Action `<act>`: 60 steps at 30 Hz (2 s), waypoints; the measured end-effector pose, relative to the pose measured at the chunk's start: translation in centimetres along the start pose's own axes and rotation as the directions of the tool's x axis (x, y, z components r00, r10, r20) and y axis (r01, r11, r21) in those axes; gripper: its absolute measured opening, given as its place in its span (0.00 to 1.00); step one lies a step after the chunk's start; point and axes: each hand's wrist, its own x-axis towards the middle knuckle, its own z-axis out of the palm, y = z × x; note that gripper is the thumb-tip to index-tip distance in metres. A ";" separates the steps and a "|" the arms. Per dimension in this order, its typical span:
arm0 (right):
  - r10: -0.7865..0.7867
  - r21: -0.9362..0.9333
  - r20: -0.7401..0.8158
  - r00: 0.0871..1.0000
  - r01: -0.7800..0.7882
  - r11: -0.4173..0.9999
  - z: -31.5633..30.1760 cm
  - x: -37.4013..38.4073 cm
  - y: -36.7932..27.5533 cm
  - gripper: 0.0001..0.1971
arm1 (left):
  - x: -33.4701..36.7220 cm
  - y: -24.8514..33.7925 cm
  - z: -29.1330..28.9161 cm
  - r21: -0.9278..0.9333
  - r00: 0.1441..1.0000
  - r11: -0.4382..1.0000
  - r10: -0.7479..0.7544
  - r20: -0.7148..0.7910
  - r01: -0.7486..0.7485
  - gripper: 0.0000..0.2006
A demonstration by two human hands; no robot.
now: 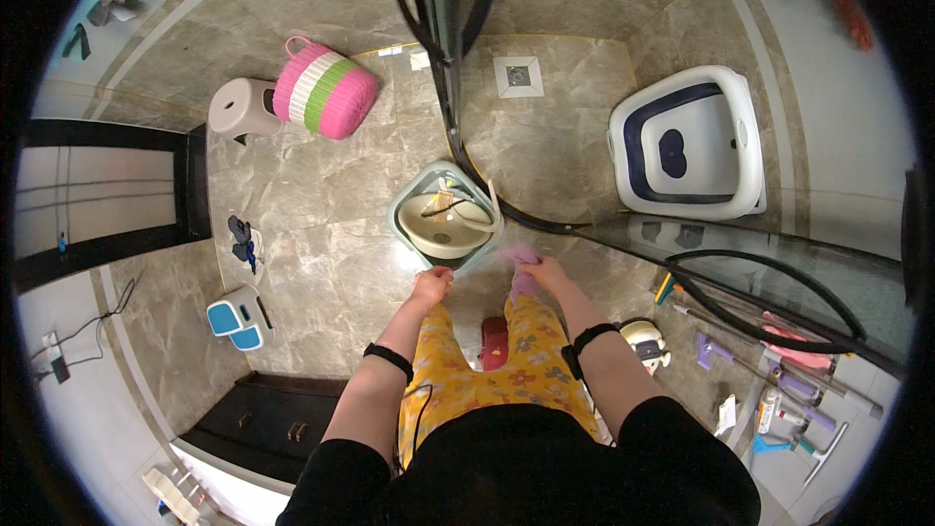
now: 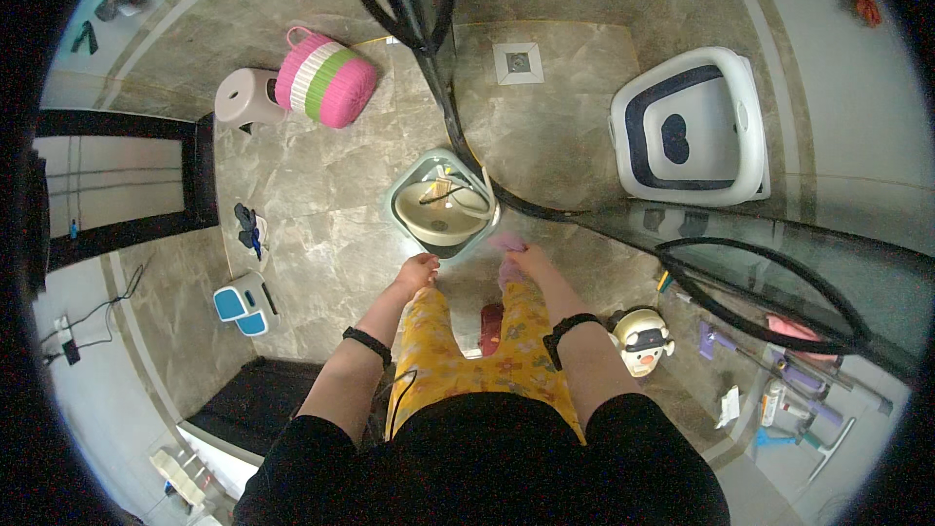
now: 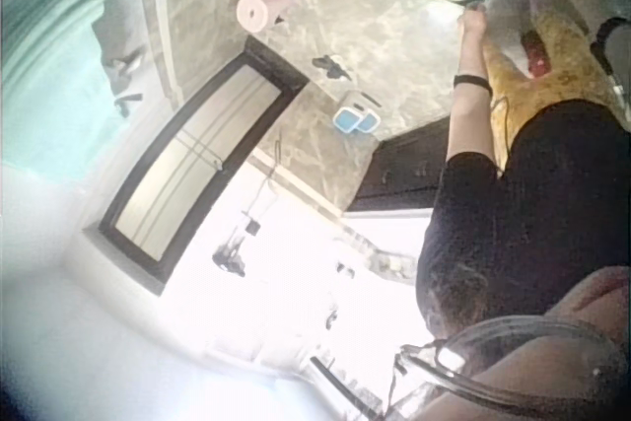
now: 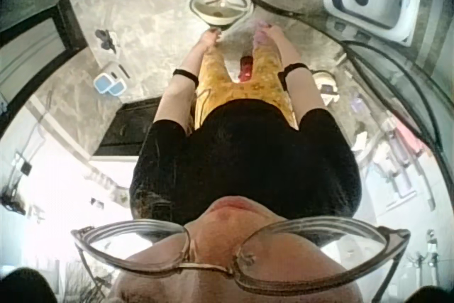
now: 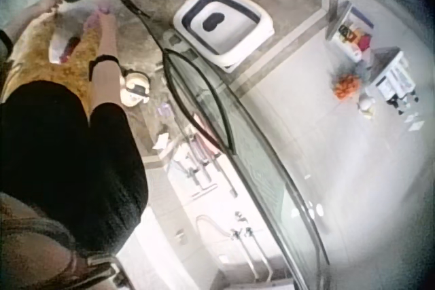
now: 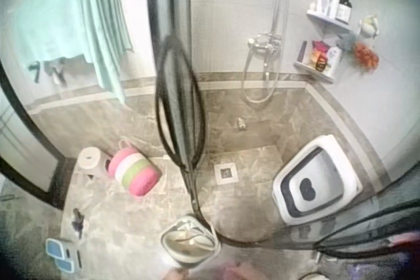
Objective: The person wipes a wall rack and cleaning tools with a cloth, then fills a baby bathtub in a shower stall with water and detergent, and scrubs the tub's interior and rim by hand with the cloth.
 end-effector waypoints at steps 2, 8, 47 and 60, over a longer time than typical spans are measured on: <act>0.067 -0.089 -0.046 0.997 -0.071 0.994 2.8 1.4 0.3 0.25 | -2.0 0.9 -2.6 -0.069 1.000 0.998 0.010 0.022 -0.009 0.16; -0.178 -0.470 -0.468 0.866 -0.073 0.879 6.1 10.5 10.7 0.29 | -2.2 2.0 -8.4 -0.046 0.984 0.997 0.064 0.167 -0.057 0.17; 0.303 0.660 -0.140 0.943 -0.139 0.738 19.1 27.4 9.3 0.15 | 8.5 -17.8 -15.3 -0.340 0.950 0.889 -0.310 0.042 0.305 0.16; -0.150 -0.064 -0.478 0.865 0.136 0.989 30.3 35.9 7.6 0.29 | 9.3 -19.3 -16.1 -0.338 0.967 0.907 -0.253 0.042 0.252 0.20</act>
